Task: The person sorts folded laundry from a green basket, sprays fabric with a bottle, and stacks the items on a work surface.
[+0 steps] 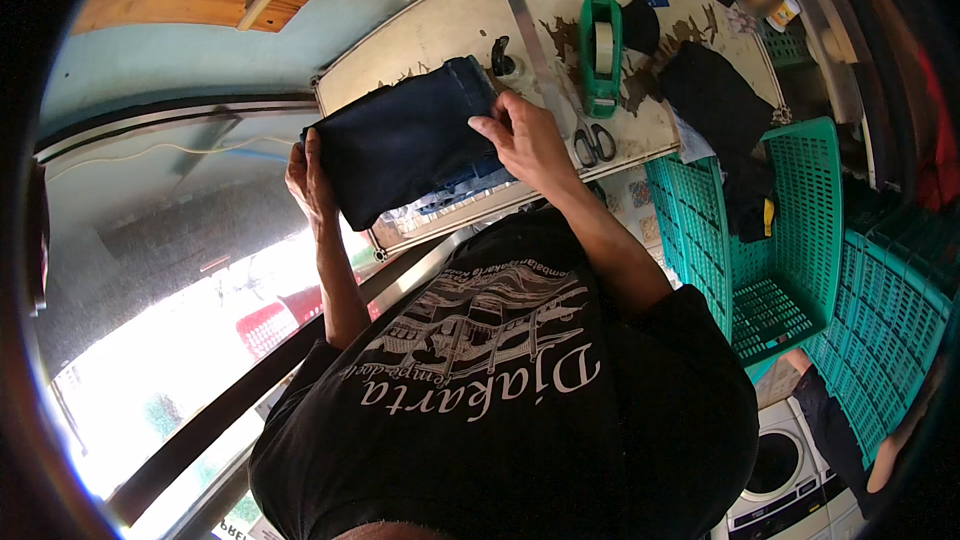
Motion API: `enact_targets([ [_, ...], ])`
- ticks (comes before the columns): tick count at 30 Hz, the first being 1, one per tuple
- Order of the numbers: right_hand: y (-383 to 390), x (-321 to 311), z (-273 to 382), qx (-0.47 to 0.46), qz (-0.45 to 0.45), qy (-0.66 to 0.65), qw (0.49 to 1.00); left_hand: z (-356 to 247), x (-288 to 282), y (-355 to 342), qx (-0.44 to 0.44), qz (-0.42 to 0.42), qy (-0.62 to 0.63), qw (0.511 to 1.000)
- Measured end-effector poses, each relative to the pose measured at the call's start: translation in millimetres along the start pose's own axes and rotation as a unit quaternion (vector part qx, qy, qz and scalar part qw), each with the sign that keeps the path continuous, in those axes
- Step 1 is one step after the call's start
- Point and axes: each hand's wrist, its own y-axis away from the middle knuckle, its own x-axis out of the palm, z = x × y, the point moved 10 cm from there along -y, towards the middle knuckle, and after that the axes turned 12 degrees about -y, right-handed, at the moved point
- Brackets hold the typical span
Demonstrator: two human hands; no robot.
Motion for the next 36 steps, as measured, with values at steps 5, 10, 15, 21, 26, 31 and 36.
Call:
enact_targets([
  [5, -6.7, 5.9, -18.9, 0.05, 0.013, -0.031, 0.998, 23.0, 12.4, 1.1, -0.05, 0.037, -0.053, 0.997],
  [10, -10.1, 1.3, -20.0, 0.074, 0.027, -0.092, 0.993, 12.8, 9.4, 2.3, -0.054, 0.035, 0.056, 0.996],
  [15, -16.9, 4.6, -48.5, 0.164, 0.059, -0.105, 0.979, 7.4, 9.7, -4.8, -0.033, 0.029, -0.063, 0.997],
  [21, -16.6, -8.8, 17.7, -0.073, -0.051, 0.121, 0.989, 33.9, 19.5, -3.6, -0.069, 0.081, -0.074, 0.992],
  [26, -6.5, 35.0, 130.5, -0.36, -0.033, 0.116, 0.925, 16.7, 11.3, -9.7, -0.029, 0.05, -0.037, 0.998],
  [31, -6.1, 114.2, 81.9, -0.347, 0.074, 0.359, 0.863, -7.4, 3.5, -9.2, -0.009, 0.019, -0.014, 1.0],
  [36, -4.8, 127.8, 65.0, -0.318, 0.113, 0.419, 0.843, 22.9, 26.1, -3.3, -0.035, 0.053, -0.131, 0.989],
])
